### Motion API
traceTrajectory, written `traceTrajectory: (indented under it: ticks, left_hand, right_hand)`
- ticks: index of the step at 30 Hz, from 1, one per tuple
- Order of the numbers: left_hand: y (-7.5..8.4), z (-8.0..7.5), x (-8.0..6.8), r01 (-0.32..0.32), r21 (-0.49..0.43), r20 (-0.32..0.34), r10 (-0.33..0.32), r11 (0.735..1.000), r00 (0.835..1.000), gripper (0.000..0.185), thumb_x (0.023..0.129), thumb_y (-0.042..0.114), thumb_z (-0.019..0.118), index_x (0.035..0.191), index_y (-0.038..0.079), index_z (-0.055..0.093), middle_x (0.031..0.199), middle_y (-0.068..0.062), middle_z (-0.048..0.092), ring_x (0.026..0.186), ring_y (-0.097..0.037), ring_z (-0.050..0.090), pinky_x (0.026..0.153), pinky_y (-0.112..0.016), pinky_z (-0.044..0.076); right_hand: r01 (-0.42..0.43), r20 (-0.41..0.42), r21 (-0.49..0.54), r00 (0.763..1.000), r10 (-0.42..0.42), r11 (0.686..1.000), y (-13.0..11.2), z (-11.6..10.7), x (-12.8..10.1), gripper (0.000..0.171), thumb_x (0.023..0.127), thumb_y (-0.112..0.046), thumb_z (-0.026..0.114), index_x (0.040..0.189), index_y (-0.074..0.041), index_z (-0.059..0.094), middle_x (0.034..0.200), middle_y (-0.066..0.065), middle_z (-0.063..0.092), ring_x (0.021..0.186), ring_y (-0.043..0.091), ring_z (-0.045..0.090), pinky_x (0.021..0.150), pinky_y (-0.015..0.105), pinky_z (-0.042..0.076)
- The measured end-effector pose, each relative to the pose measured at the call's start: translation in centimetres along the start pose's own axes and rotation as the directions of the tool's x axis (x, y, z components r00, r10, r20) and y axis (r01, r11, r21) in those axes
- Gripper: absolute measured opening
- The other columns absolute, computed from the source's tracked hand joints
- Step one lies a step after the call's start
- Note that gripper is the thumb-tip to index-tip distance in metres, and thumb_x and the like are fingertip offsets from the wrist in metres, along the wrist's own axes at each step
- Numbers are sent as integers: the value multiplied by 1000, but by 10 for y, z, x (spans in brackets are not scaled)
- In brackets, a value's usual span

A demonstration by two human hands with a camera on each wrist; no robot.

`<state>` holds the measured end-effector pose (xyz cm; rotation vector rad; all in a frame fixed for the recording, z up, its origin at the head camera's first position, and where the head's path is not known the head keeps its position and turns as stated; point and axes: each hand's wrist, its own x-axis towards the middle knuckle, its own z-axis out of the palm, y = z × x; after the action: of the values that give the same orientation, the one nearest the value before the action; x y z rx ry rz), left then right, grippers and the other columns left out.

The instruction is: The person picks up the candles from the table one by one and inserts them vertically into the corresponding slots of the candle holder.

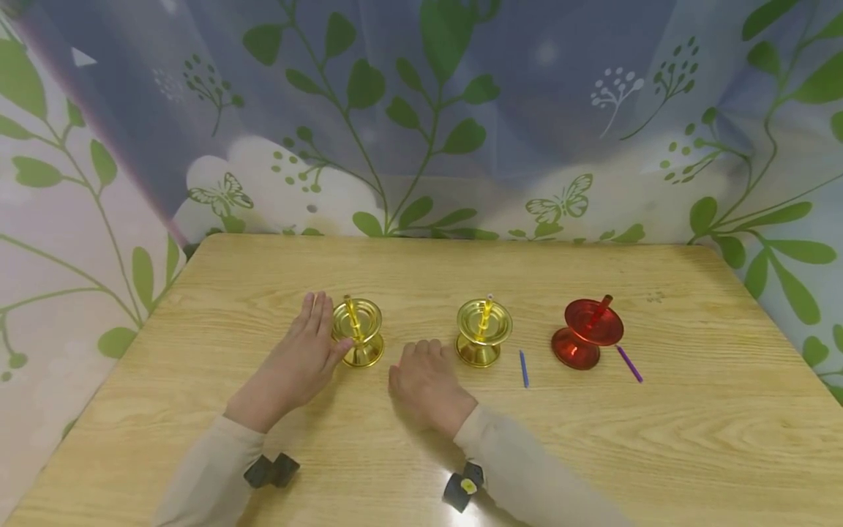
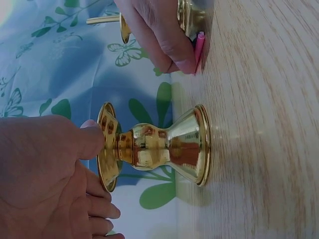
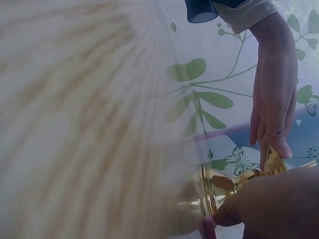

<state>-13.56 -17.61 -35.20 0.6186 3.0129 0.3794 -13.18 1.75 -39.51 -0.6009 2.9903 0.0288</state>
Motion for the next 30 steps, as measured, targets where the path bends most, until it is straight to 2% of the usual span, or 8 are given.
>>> traceTrajectory:
  ticks: [6,12,20,30]
  left_hand:
    - [-2,2,0,10,-11,3,-10,1000,1000,70,106,32,36,144,-21,11,152,-38,8,142,-48,2,114,-56,14]
    - [-1,4,2,7,-8,7,-7,1000,1000,70,106,33,35,144,-21,10,152,-38,6,142,-48,1,115,-55,14]
    - [2,3,0,13,-3,-23,-13,1000,1000,68,106,29,37,142,-23,13,150,-40,10,141,-50,5,114,-55,16]
    - [2,2,2,26,-9,21,-26,1000,999,70,106,32,34,143,-22,10,150,-40,7,141,-50,2,114,-56,14]
  right_hand:
    - [-38,-3,-25,999,38,999,-6,0,5,29,98,-27,50,85,-1,54,73,6,44,72,22,42,70,36,41]
    - [-98,32,12,995,97,995,-4,2,9,26,97,-27,52,87,-2,53,76,6,44,76,22,43,74,35,41]
    - [-82,14,-19,997,82,996,-4,4,11,17,95,-16,49,85,-3,53,74,6,44,74,21,44,72,35,41]
    - [-85,42,-18,995,86,996,-5,2,12,19,96,-18,51,85,-3,55,74,5,46,76,21,46,75,35,43]
